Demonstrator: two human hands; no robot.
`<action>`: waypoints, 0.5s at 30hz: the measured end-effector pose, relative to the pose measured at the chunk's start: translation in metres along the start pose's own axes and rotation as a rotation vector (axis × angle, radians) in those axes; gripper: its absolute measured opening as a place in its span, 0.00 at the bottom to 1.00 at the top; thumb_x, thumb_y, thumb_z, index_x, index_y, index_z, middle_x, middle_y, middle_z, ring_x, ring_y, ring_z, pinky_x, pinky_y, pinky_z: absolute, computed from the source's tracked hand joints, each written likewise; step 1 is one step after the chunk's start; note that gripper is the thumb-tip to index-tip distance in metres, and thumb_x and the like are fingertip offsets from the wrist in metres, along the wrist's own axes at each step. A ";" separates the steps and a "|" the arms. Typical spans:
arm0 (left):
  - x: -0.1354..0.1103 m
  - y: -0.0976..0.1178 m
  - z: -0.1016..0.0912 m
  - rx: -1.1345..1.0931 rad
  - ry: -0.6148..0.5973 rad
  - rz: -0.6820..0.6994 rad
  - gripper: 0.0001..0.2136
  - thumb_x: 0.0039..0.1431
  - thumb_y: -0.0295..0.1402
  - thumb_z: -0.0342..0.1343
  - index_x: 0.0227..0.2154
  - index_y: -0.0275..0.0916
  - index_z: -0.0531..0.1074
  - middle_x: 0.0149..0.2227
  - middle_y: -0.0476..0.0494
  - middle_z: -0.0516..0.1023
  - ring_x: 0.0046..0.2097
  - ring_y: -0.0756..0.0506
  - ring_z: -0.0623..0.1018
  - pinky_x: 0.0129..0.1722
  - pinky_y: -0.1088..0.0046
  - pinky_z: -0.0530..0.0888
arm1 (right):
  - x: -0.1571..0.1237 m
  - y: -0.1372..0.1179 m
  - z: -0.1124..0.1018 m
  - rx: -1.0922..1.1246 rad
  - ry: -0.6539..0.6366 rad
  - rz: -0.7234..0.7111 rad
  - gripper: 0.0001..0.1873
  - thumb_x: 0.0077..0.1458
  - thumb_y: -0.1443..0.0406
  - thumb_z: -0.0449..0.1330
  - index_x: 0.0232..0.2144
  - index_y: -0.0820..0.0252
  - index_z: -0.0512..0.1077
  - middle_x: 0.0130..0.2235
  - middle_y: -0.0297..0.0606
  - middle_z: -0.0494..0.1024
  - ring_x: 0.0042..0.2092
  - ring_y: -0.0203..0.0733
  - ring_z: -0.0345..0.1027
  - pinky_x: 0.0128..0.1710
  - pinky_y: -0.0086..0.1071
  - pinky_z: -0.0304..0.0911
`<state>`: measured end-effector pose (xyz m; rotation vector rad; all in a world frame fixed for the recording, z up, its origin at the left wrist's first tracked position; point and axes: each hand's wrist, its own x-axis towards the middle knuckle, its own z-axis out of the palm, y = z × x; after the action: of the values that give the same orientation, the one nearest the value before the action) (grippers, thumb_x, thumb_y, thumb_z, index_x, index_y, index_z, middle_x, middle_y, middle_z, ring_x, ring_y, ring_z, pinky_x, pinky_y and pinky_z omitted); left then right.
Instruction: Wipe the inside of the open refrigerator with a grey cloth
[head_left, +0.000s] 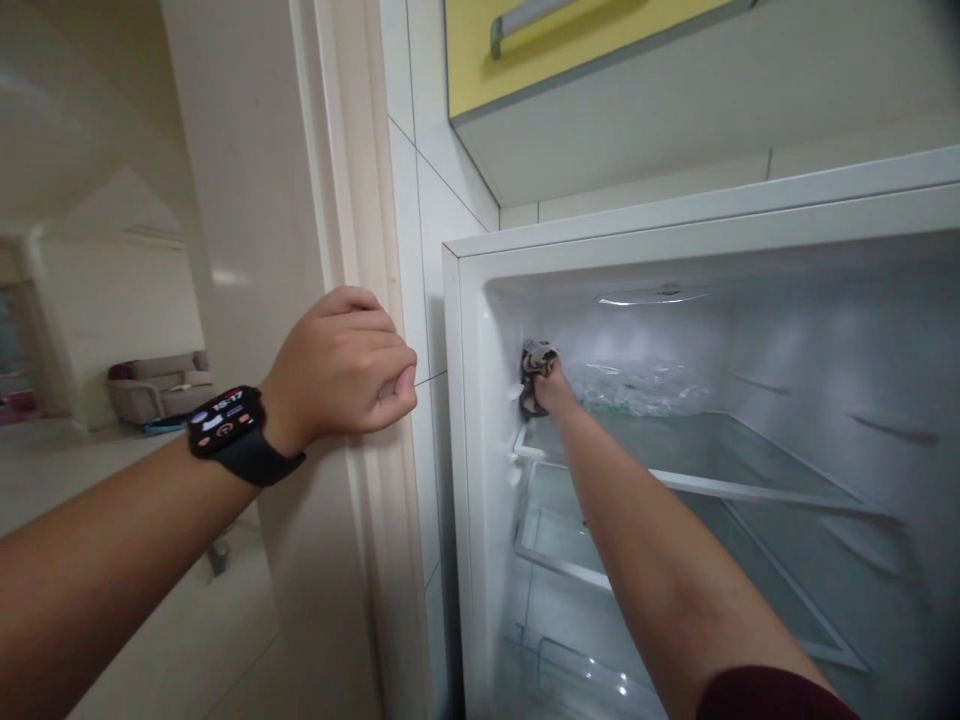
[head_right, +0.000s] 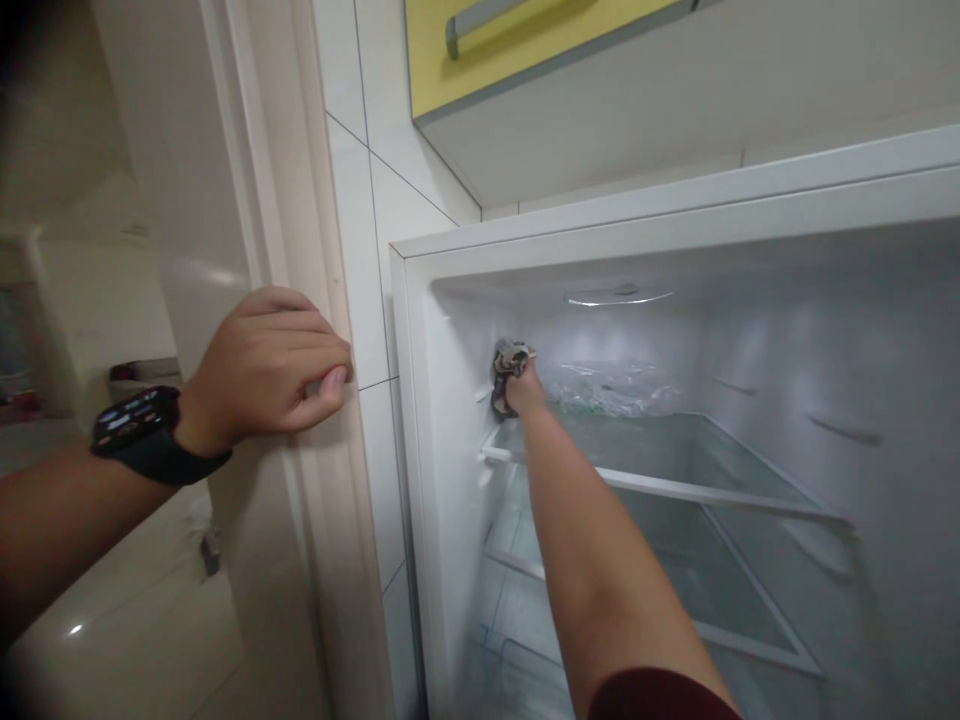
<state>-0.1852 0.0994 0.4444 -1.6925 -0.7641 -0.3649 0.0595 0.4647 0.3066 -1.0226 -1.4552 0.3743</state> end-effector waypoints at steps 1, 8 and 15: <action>0.000 0.000 0.000 0.006 -0.002 0.001 0.12 0.61 0.32 0.51 0.23 0.45 0.72 0.27 0.51 0.81 0.34 0.45 0.79 0.53 0.58 0.71 | -0.008 -0.003 -0.002 -0.012 -0.009 0.022 0.33 0.53 0.64 0.57 0.62 0.56 0.67 0.49 0.46 0.83 0.48 0.52 0.78 0.58 0.59 0.70; 0.002 0.002 -0.002 0.045 -0.015 0.023 0.13 0.63 0.32 0.50 0.23 0.44 0.71 0.27 0.49 0.82 0.34 0.44 0.78 0.52 0.57 0.71 | -0.068 -0.033 -0.020 0.064 -0.063 0.010 0.30 0.57 0.60 0.57 0.63 0.52 0.67 0.57 0.42 0.81 0.57 0.49 0.76 0.61 0.49 0.70; 0.003 0.003 -0.003 0.044 -0.016 0.038 0.13 0.63 0.33 0.51 0.23 0.44 0.72 0.26 0.48 0.82 0.34 0.43 0.78 0.52 0.55 0.70 | -0.136 -0.071 -0.043 0.122 -0.088 -0.062 0.27 0.58 0.57 0.59 0.59 0.50 0.70 0.57 0.39 0.82 0.57 0.49 0.76 0.63 0.48 0.69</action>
<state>-0.1810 0.0972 0.4447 -1.6681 -0.7455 -0.3061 0.0532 0.3068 0.2821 -0.8712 -1.5200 0.4623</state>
